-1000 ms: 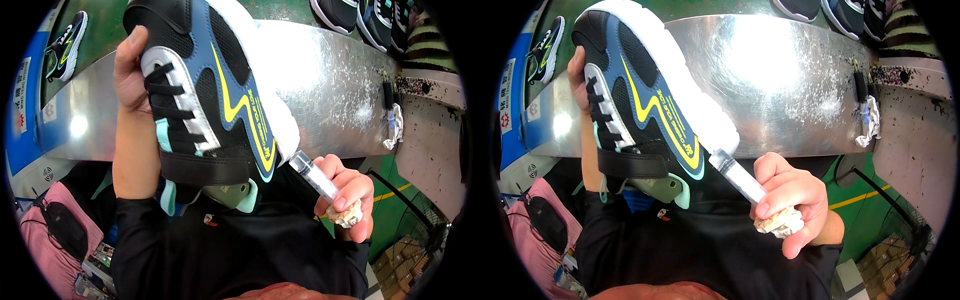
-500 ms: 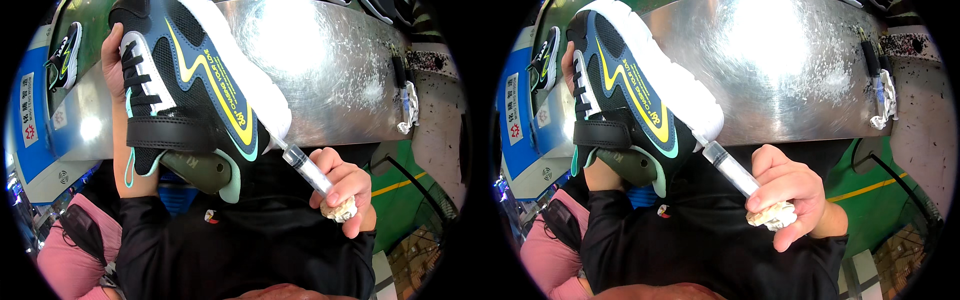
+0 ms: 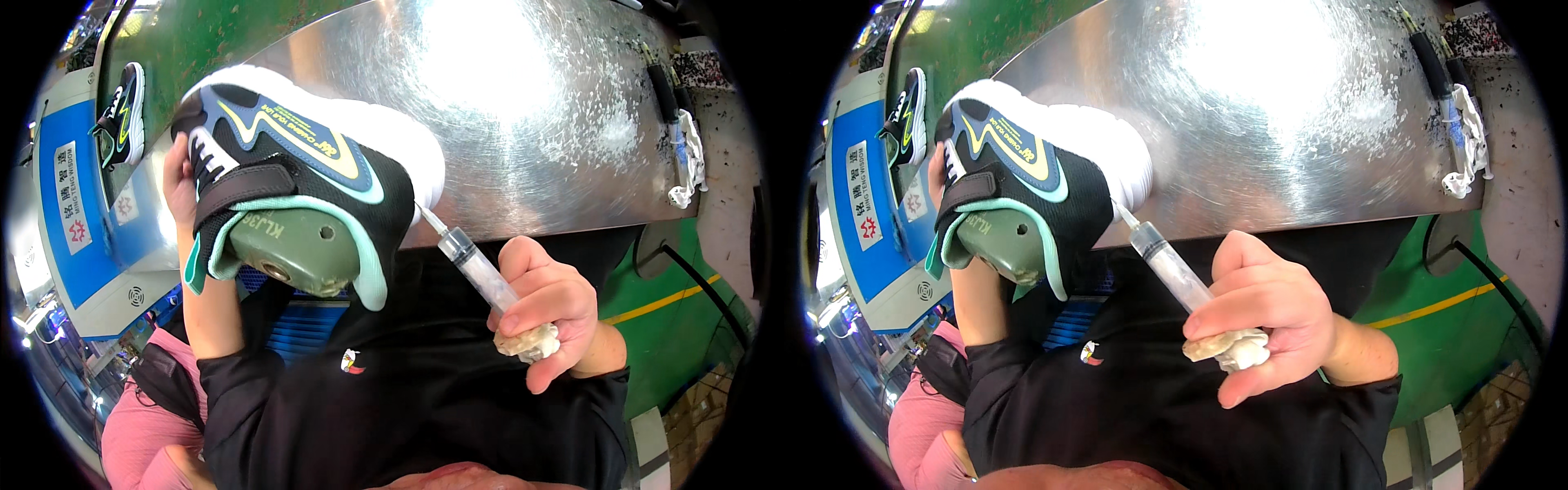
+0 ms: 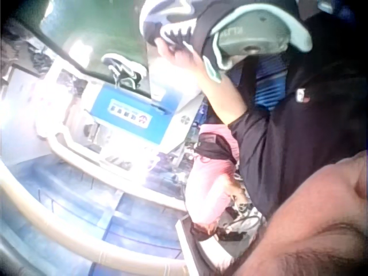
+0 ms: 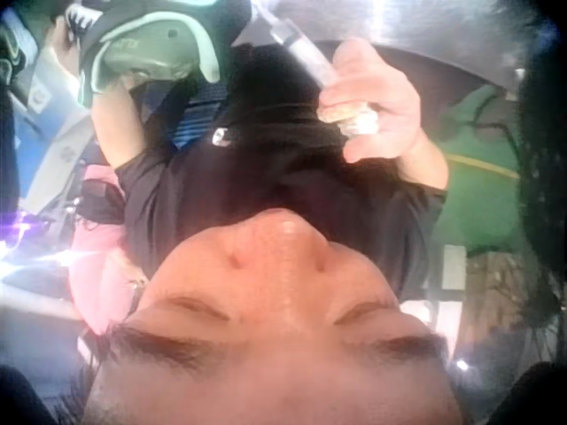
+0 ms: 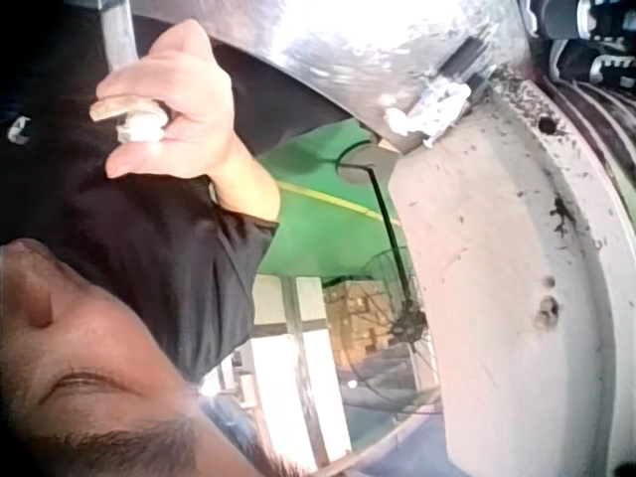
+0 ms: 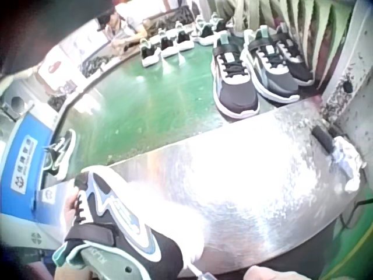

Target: The person applies glue to the seams of several sneakers using a syringe. They handle white, pink, and black sneakers one at a time, rotating each shoe to access different edges before placing it on the table.

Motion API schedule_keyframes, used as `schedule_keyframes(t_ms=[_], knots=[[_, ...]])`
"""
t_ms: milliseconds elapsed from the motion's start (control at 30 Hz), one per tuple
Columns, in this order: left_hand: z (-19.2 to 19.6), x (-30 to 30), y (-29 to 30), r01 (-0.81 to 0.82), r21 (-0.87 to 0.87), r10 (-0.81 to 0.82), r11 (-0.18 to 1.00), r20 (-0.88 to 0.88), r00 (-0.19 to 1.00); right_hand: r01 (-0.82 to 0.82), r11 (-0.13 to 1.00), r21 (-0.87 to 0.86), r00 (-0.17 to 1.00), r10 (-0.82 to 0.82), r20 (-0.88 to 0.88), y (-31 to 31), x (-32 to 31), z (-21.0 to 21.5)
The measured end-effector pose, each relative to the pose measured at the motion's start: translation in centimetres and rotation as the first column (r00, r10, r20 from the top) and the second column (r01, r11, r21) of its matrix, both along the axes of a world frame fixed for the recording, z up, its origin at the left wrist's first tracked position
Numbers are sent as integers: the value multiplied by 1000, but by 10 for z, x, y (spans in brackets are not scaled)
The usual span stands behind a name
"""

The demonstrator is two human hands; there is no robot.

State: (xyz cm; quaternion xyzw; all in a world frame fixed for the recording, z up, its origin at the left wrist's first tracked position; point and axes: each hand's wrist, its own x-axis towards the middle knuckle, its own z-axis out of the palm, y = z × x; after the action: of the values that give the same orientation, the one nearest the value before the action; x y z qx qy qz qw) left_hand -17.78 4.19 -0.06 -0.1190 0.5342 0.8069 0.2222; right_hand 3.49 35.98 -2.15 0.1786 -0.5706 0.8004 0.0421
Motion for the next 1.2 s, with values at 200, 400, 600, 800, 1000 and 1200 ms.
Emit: schedule_keyframes(t_ms=[200, 400, 600, 800, 1000, 1200], knots=[[4, 33, -53, 26, -240, -34, 970, -29, 999, 10, 989, 145, 999, -3, -46, -8, -10, 1], [-4, 86, -93, -24, -89, 24, 996, -5, 1000, 25, 980, 195, 999, -18, -37, -16, -15, 3], [12, 129, -64, 30, -31, -27, 999, 101, 995, 31, 974, 225, 999, -28, -16, -25, -13, 5], [14, 160, -10, 168, 69, -180, 983, 240, 954, 38, 960, 276, 999, -40, 2, -25, -13, 9], [-2, 184, -8, 158, 285, -231, 945, 246, 941, 3, 947, 320, 1000, -8, 13, -24, -15, 24], [-2, 187, 11, 119, 437, -281, 892, 329, 902, -13, 944, 330, 1000, 17, -10, -28, -17, 33]])
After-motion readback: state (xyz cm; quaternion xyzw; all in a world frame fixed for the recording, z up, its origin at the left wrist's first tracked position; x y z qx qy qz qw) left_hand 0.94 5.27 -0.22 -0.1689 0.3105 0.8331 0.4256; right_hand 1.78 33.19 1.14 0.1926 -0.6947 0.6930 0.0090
